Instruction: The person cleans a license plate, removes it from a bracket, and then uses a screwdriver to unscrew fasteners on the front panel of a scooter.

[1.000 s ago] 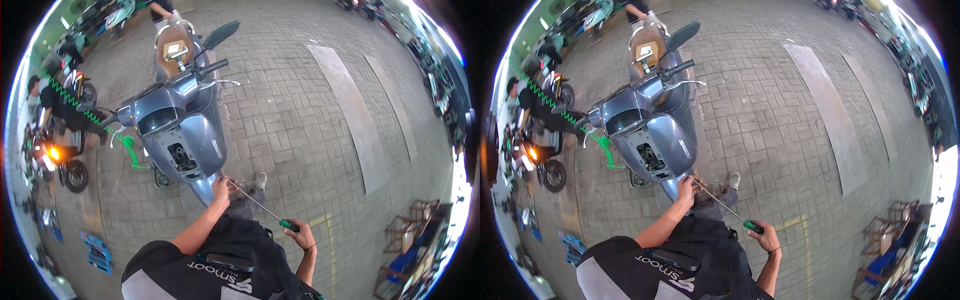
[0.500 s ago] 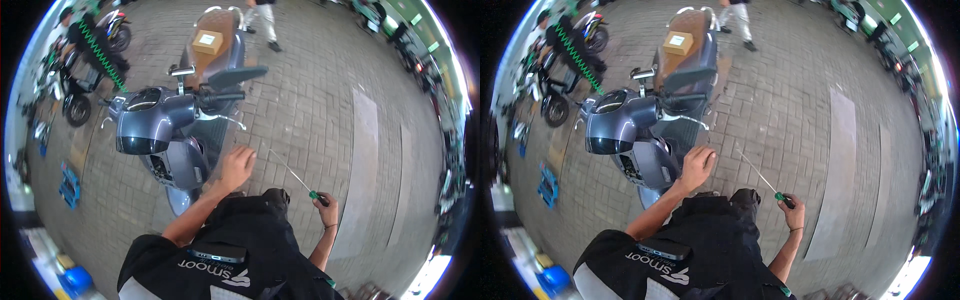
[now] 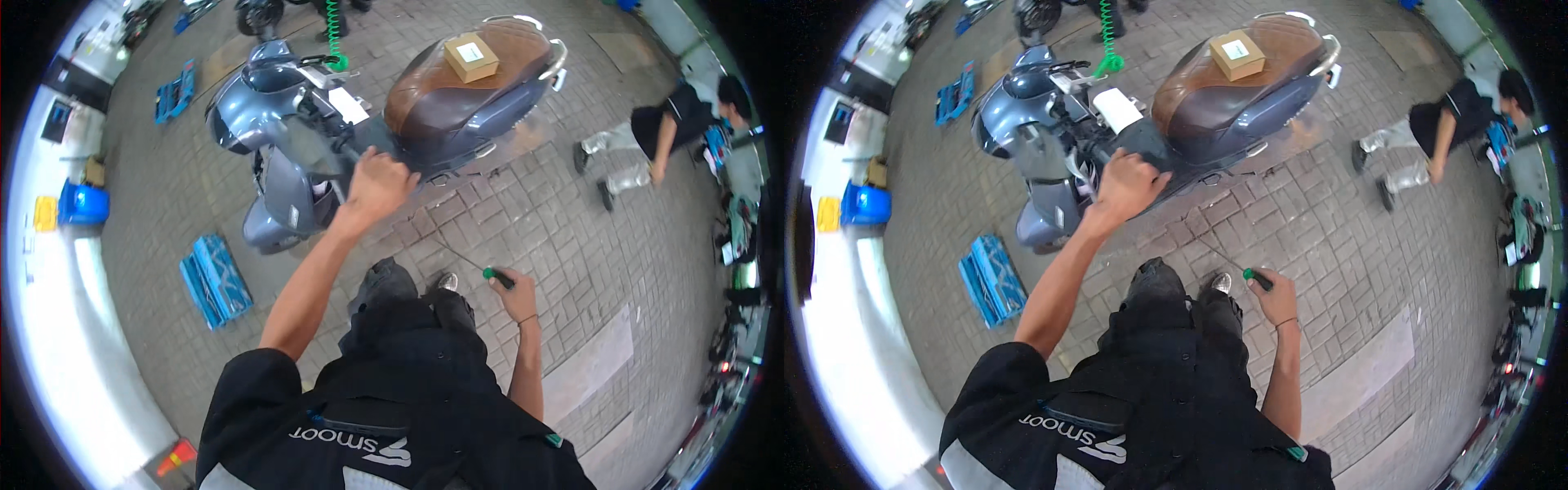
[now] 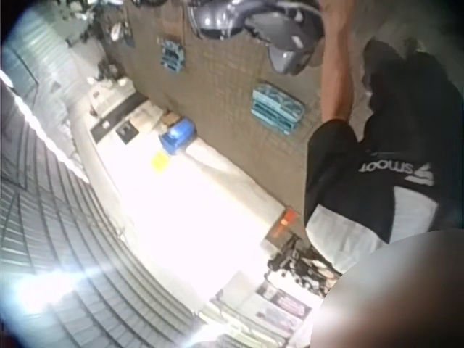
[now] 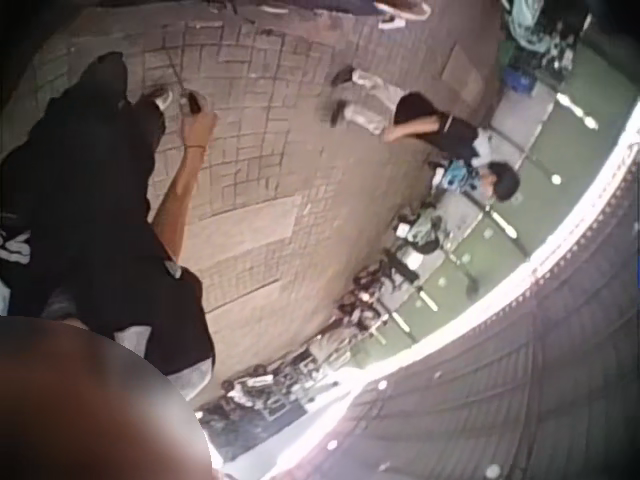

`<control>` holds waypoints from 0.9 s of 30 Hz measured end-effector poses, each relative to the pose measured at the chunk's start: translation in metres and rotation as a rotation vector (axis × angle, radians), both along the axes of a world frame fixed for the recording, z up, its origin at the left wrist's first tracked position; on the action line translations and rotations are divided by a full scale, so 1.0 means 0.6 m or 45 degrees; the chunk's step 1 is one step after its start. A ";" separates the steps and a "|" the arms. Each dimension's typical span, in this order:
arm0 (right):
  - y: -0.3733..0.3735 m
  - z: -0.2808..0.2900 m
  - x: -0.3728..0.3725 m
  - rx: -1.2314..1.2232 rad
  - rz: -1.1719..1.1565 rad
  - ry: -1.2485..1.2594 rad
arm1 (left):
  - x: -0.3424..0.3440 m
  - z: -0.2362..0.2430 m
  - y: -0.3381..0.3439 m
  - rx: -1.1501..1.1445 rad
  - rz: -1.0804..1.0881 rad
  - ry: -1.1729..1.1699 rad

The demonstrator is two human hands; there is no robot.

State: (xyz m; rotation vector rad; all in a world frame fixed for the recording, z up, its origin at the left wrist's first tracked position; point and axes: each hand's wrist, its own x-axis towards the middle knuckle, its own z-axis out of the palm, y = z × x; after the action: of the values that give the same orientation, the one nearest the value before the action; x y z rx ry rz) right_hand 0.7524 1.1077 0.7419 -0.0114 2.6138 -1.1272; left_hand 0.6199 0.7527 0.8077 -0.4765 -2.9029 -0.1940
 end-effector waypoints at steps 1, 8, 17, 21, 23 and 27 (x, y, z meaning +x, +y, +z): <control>0.001 0.011 -0.027 -0.023 0.047 -0.011 | 0.023 0.014 -0.026 -0.025 0.028 -0.006; -0.034 -0.002 -0.198 -0.140 0.124 0.180 | 0.065 0.078 -0.091 0.187 0.098 0.059; -0.232 -0.059 -0.363 -0.461 0.217 0.244 | 0.026 0.050 -0.033 0.335 0.212 0.158; -0.273 -0.135 -0.411 -0.467 0.261 0.226 | 0.024 0.011 -0.020 0.559 0.516 0.547; -0.305 -0.199 -0.445 -0.572 0.348 0.263 | 0.024 -0.010 -0.032 0.652 0.584 0.747; -0.350 -0.353 -0.512 -0.693 0.428 0.167 | 0.065 -0.086 -0.054 0.845 0.609 0.978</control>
State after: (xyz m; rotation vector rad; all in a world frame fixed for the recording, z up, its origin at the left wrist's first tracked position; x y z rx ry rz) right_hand 0.4454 0.8974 0.5298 -0.6288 2.2032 -1.6983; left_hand 0.6587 0.7205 0.7561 0.2238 -1.9563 -0.6843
